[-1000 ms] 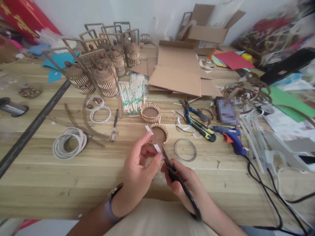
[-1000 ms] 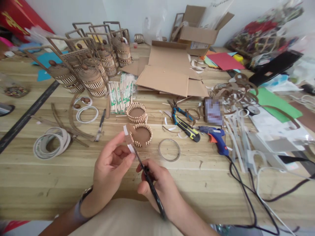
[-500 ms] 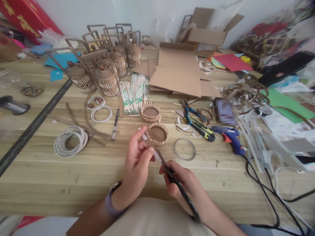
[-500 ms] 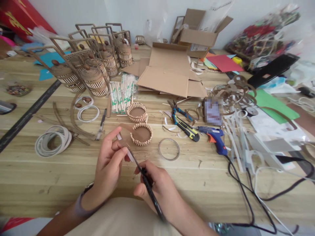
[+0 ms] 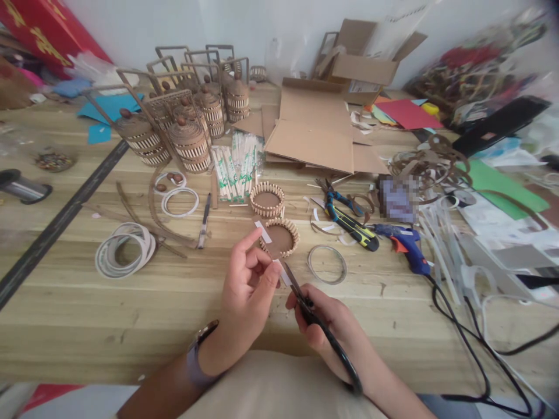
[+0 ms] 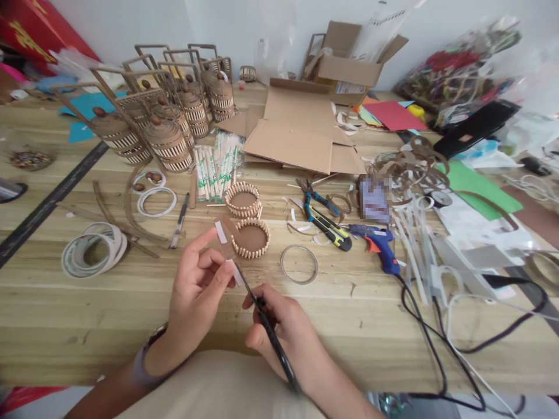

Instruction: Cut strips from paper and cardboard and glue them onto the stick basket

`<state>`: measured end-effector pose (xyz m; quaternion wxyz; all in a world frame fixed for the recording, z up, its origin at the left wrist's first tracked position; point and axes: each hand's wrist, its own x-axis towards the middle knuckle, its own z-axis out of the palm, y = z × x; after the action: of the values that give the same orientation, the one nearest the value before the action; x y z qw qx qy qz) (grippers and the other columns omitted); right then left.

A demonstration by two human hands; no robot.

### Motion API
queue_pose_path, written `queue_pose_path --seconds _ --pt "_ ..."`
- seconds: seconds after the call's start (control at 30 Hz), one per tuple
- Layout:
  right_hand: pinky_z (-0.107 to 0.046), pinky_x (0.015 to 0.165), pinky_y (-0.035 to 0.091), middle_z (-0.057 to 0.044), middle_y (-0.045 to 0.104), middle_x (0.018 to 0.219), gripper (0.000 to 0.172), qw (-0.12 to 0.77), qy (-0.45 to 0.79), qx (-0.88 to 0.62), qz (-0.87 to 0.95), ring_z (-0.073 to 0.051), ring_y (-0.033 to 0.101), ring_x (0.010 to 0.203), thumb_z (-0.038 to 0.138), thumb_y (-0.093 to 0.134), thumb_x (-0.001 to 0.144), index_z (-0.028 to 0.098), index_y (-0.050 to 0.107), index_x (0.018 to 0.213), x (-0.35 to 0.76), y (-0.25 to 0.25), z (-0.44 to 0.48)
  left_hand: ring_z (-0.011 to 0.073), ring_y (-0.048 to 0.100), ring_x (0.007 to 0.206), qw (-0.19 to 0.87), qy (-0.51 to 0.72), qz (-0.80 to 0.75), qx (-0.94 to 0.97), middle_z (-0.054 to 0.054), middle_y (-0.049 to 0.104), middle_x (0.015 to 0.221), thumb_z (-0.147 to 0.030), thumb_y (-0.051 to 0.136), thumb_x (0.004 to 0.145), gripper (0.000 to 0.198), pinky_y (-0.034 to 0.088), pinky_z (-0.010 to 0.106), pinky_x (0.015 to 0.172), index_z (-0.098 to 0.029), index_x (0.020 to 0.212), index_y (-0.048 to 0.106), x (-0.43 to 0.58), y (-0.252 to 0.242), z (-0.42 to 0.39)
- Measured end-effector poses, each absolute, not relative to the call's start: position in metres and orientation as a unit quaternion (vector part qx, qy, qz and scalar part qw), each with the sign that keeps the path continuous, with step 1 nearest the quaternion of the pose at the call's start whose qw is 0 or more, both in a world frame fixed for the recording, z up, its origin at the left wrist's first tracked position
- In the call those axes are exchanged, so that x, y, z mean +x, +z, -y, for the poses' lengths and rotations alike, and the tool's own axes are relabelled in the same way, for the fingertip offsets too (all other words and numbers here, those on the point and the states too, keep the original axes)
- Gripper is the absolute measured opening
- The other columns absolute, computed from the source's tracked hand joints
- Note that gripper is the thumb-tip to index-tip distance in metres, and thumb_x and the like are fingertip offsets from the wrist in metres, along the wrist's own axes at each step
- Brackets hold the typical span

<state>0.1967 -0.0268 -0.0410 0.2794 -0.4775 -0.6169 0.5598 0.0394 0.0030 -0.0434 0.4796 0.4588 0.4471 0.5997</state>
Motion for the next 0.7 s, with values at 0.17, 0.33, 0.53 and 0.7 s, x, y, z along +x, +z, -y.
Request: queue_pose_path --seconds 0.17,0.33,0.53,0.7 --pt "-0.024 0.048 0.03 0.004 0.044 0.058 0.079 0.273 0.555 -0.496 0.609 -0.011 0.037 0.052 0.094 0.036 0.071 0.019 0.056 0.084 0.1947 -0.0404 0.0261 0.008 0.058 0.062 0.479 0.593 -0.455 0.461 -0.007 0.057 0.071 -0.021 0.062 0.092 0.038 0.049 0.017 0.06 -0.023 0.127 0.048 0.0386 -0.0442 -0.0017" --pt "-0.024 0.048 0.027 0.005 0.04 0.056 0.081 0.266 0.551 -0.508 0.607 -0.011 0.035 0.051 0.095 0.036 0.069 0.018 0.058 0.082 0.1951 -0.0414 0.026 0.0077 0.057 0.061 0.476 0.592 -0.457 0.462 -0.007 0.056 0.07 -0.022 0.062 0.092 0.036 0.049 0.017 0.059 -0.023 0.125 0.049 0.0385 -0.046 -0.0019" --pt "-0.024 0.046 0.026 0.007 0.036 0.055 0.081 0.271 0.56 -0.511 0.594 -0.01 0.033 0.05 0.095 0.04 0.067 0.018 0.06 0.082 0.1958 -0.0459 0.0284 0.009 0.056 0.062 0.479 0.587 -0.464 0.459 -0.006 0.056 0.07 -0.027 0.064 0.091 0.037 0.048 0.018 0.059 -0.021 0.125 0.049 0.0387 -0.0462 -0.0013" --pt "-0.023 0.043 0.027 0.007 0.037 0.056 0.072 0.257 0.562 -0.53 0.58 -0.01 0.033 0.047 0.09 0.049 0.07 0.02 0.06 0.083 0.1955 -0.0483 0.0299 0.0099 0.056 0.062 0.486 0.584 -0.464 0.456 -0.007 0.055 0.069 -0.03 0.065 0.091 0.038 0.048 0.019 0.059 -0.021 0.124 0.048 0.0388 -0.0448 -0.002"
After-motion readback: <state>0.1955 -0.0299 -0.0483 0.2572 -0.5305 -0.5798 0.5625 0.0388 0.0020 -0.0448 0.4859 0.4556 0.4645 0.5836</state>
